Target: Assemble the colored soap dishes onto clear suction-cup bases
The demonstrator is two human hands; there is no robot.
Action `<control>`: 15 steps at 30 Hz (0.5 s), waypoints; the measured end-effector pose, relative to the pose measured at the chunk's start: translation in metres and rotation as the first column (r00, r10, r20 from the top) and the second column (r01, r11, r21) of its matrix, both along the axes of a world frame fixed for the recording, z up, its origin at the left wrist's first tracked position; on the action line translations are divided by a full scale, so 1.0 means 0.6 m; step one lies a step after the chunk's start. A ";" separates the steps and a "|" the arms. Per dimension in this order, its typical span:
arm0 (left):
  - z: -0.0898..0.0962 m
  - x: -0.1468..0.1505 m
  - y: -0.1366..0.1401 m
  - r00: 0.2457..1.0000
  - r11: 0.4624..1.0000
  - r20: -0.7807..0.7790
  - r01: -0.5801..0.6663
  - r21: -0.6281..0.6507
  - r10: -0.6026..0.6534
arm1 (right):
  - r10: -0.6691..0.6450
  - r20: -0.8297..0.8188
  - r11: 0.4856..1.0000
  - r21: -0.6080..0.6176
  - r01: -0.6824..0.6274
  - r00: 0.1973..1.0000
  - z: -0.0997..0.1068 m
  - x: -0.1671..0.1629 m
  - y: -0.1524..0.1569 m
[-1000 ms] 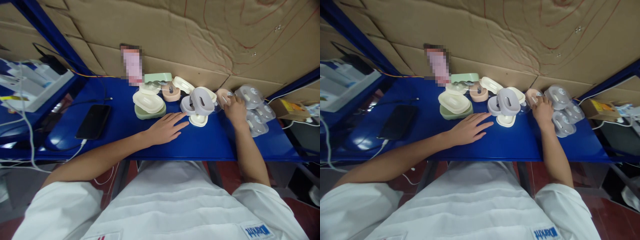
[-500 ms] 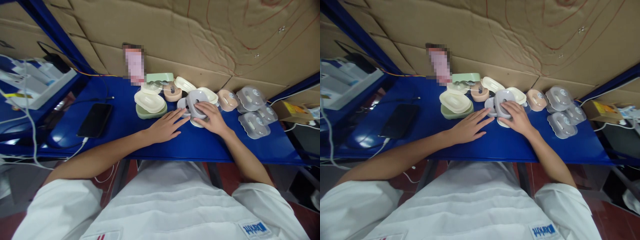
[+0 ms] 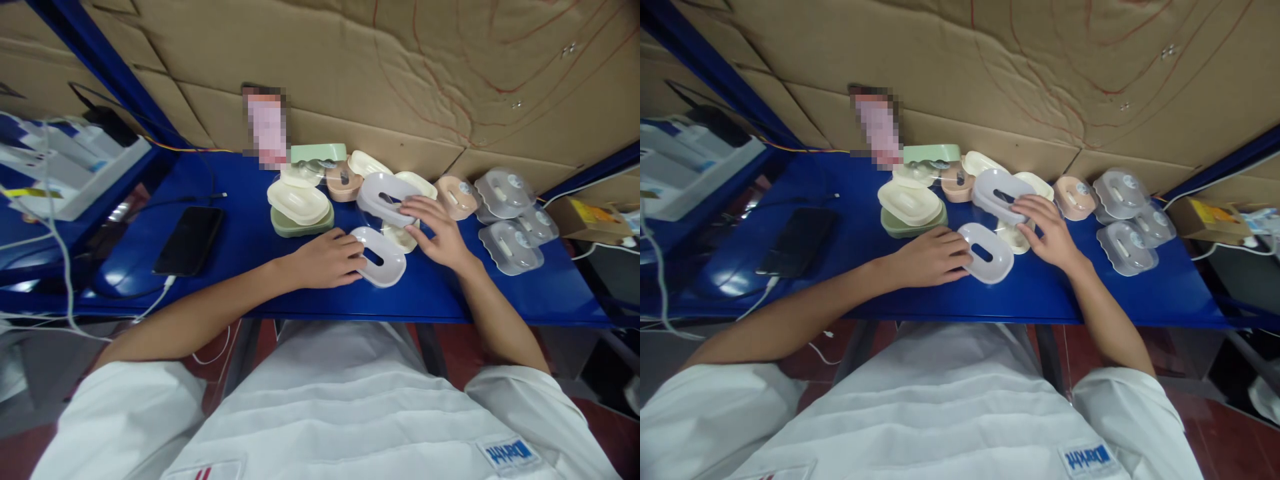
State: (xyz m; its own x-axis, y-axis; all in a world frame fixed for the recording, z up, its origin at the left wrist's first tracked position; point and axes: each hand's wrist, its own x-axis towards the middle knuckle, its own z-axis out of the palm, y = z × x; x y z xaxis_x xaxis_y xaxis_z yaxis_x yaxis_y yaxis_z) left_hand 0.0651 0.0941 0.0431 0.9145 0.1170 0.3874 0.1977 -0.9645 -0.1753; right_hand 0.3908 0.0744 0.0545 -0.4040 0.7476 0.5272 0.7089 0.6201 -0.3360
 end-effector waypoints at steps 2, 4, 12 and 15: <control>-0.001 0.001 -0.005 0.997 0.996 0.008 0.081 -0.022 -0.081 | 0.082 -0.003 0.996 -0.047 -0.082 0.997 -0.004 -0.011 -0.003; -0.004 0.003 -0.011 0.992 0.991 0.017 0.128 -0.029 -0.127 | 0.151 -0.009 0.985 -0.086 -0.151 0.988 -0.005 -0.026 -0.007; 0.007 -0.001 -0.012 0.971 0.988 0.184 -0.153 -0.025 0.155 | 0.128 0.071 0.990 -0.064 -0.124 0.989 0.016 -0.050 -0.025; 0.004 -0.001 -0.005 0.970 0.973 0.100 -0.215 -0.085 0.223 | -0.044 0.093 0.991 -0.118 0.055 0.995 0.022 -0.023 -0.023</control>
State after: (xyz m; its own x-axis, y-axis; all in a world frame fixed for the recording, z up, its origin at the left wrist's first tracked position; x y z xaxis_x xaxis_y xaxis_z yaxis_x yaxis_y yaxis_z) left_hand 0.0647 0.0914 0.0452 0.8166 0.3411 0.4657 0.4193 -0.9050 -0.0724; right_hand 0.3768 0.0606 0.0677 -0.4064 0.8237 0.3953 0.7688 0.5421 -0.3392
